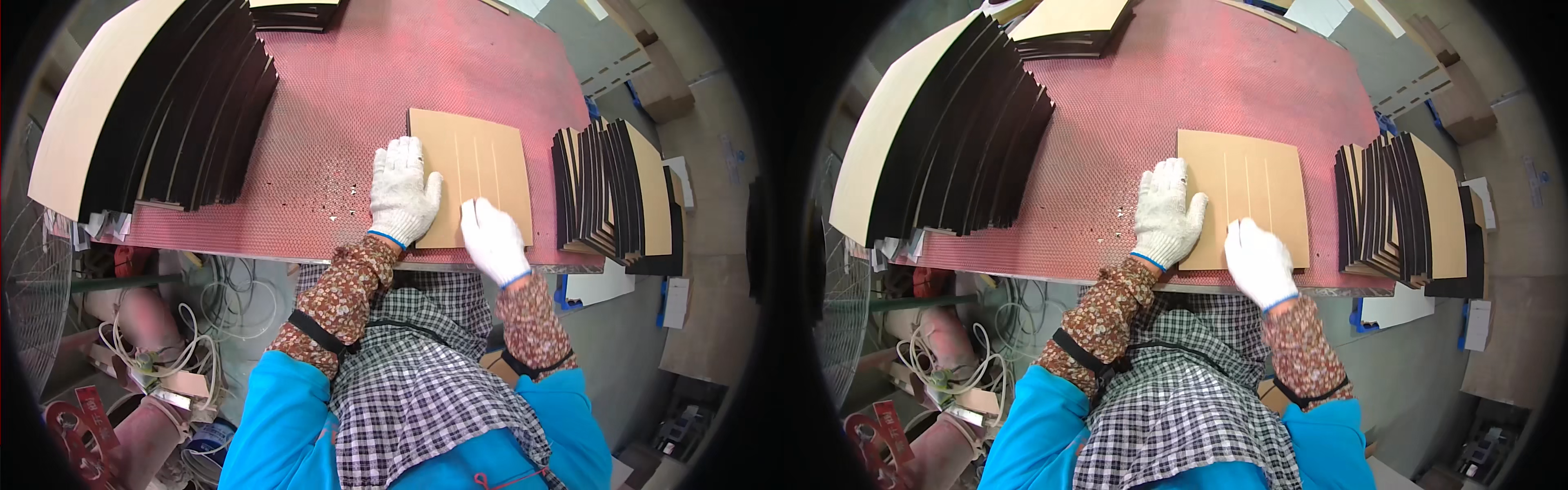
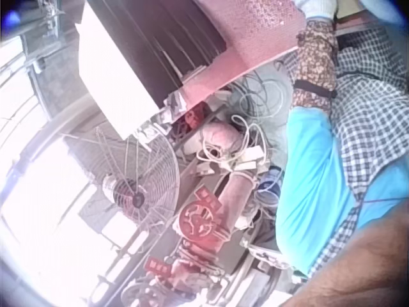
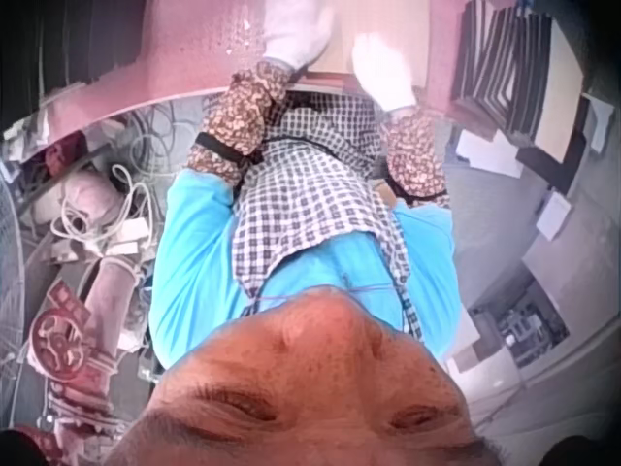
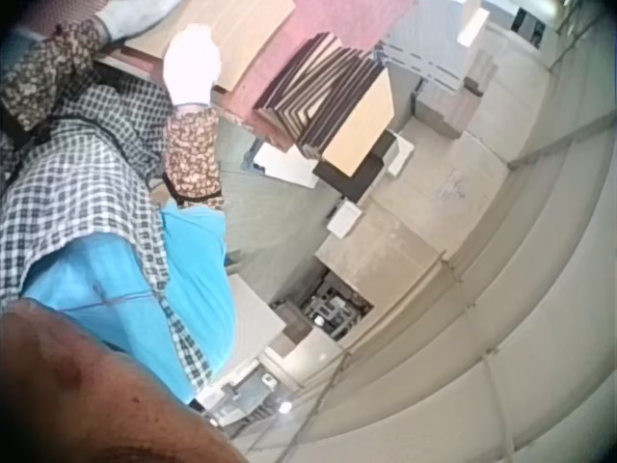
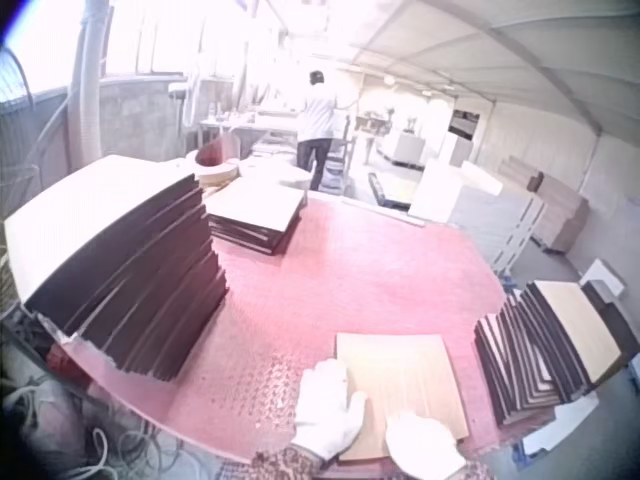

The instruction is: The recorder is assembling and stacking cardboard box components at a workbench in a factory setting.

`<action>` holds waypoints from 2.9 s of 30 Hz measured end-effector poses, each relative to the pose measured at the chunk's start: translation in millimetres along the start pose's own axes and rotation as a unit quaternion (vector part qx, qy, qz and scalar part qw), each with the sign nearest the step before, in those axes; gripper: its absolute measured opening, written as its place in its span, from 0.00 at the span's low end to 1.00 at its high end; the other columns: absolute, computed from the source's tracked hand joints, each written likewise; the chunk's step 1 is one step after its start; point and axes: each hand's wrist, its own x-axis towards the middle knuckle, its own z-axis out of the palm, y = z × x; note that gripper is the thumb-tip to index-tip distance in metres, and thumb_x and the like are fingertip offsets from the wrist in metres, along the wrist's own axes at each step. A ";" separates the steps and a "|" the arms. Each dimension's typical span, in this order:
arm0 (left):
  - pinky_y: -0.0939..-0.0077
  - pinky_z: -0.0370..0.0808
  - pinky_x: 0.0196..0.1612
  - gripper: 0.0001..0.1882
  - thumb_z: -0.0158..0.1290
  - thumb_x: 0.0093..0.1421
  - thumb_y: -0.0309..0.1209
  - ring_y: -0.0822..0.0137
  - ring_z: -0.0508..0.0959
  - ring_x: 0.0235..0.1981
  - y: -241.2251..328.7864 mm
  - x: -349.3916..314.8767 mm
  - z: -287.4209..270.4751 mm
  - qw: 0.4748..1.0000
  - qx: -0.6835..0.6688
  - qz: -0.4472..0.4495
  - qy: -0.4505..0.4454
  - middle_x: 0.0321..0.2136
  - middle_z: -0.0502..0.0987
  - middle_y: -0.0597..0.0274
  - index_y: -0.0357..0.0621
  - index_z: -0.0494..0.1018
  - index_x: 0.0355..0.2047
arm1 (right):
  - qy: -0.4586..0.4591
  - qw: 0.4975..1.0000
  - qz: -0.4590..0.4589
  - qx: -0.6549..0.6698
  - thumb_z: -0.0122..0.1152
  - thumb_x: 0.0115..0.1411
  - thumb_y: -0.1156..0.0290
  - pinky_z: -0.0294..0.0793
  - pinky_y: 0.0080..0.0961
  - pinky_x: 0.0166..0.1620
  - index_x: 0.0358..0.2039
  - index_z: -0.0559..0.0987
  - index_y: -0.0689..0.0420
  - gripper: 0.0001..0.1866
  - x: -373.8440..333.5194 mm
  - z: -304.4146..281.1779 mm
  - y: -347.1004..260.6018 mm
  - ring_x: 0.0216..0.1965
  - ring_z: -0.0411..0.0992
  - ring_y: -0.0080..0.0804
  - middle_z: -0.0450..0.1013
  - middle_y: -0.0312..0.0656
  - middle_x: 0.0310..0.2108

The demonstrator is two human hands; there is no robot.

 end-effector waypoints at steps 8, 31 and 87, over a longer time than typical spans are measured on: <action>0.51 0.70 0.53 0.33 0.59 0.61 0.40 0.48 0.76 0.45 22.0 -22.7 -36.0 0.997 0.014 -0.021 -0.068 0.42 0.77 0.47 0.30 0.68 0.61 | 0.056 0.986 0.155 -0.033 0.51 0.72 0.58 0.78 0.47 0.42 0.36 0.78 0.57 0.16 -64.6 -16.7 22.8 0.40 0.76 0.50 0.76 0.47 0.39; 0.72 0.70 0.62 0.26 0.50 0.72 0.26 0.64 0.75 0.59 47.3 -43.1 -195.4 0.935 -0.316 -0.115 0.114 0.59 0.75 0.46 0.23 0.63 0.66 | 0.220 0.686 0.214 0.659 0.49 0.75 0.64 0.74 0.23 0.44 0.48 0.79 0.67 0.18 -62.9 -56.7 -20.2 0.40 0.74 0.22 0.77 0.37 0.38; 0.54 0.57 0.73 0.30 0.50 0.69 0.40 0.43 0.63 0.70 -18.0 -5.3 -48.8 0.996 -0.049 0.069 -0.011 0.66 0.66 0.38 0.31 0.66 0.66 | -0.007 0.988 0.055 -0.147 0.49 0.70 0.67 0.80 0.42 0.27 0.54 0.75 0.58 0.16 -81.1 7.9 38.6 0.26 0.78 0.44 0.71 0.45 0.34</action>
